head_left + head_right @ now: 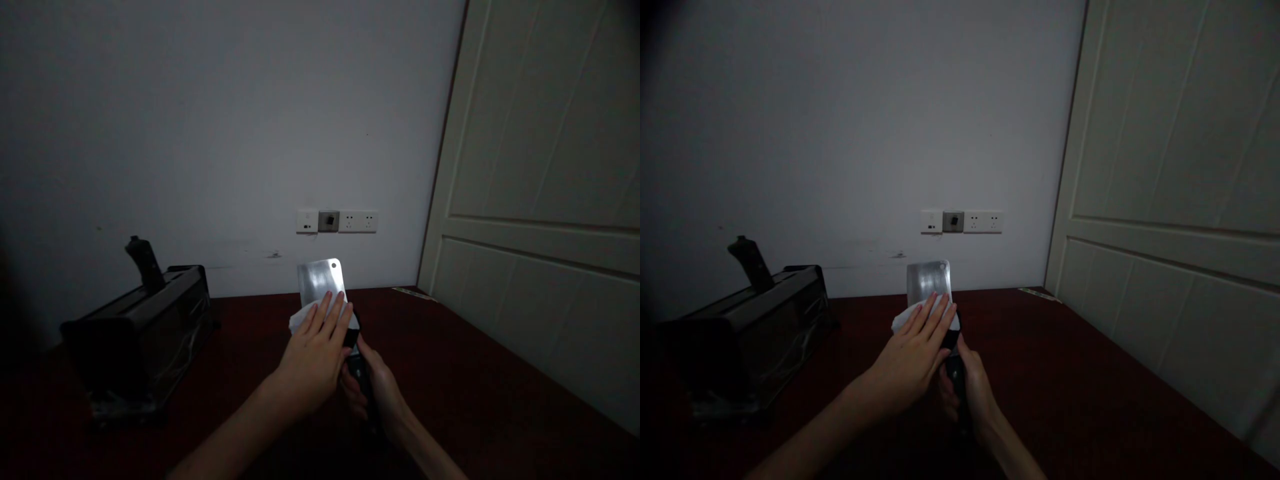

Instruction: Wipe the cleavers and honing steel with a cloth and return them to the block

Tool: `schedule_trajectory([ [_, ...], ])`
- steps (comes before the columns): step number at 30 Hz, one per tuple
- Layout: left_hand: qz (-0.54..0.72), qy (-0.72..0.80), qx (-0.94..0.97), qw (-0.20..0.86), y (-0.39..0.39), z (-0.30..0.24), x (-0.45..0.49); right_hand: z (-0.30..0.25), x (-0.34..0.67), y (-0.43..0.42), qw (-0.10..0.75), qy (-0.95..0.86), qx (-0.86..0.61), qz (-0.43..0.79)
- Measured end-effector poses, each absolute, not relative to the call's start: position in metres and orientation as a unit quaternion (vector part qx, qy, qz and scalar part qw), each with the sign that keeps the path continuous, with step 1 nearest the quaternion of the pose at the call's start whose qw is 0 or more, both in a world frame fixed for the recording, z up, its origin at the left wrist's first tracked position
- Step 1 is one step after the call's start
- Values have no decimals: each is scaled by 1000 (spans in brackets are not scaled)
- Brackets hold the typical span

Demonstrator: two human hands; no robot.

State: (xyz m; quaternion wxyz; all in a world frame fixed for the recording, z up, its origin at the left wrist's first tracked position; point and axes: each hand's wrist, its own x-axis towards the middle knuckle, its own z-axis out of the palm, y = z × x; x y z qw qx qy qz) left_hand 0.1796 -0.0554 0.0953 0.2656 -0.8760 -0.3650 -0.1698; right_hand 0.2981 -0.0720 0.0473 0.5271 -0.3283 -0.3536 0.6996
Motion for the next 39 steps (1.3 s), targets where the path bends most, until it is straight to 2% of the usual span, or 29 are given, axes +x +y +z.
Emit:
schedule_trajectory([
  [9,-210,-388,-856,270,-41,105,169,40,289,-72,529,-367,-348,682],
  [18,-182,-361,-874,269,-54,93,183,40,294,-69,535,-409,-346,654],
  [23,-205,-376,-863,269,-45,105,174,41,288,-74,556,-384,-357,645],
  [30,-241,-415,-833,274,-35,120,156,30,278,-75,533,-386,-384,648],
  [36,-197,-363,-866,282,-54,109,174,33,283,-74,581,-393,-381,602],
  [39,-204,-371,-863,276,-49,113,171,31,281,-72,551,-398,-385,624],
])
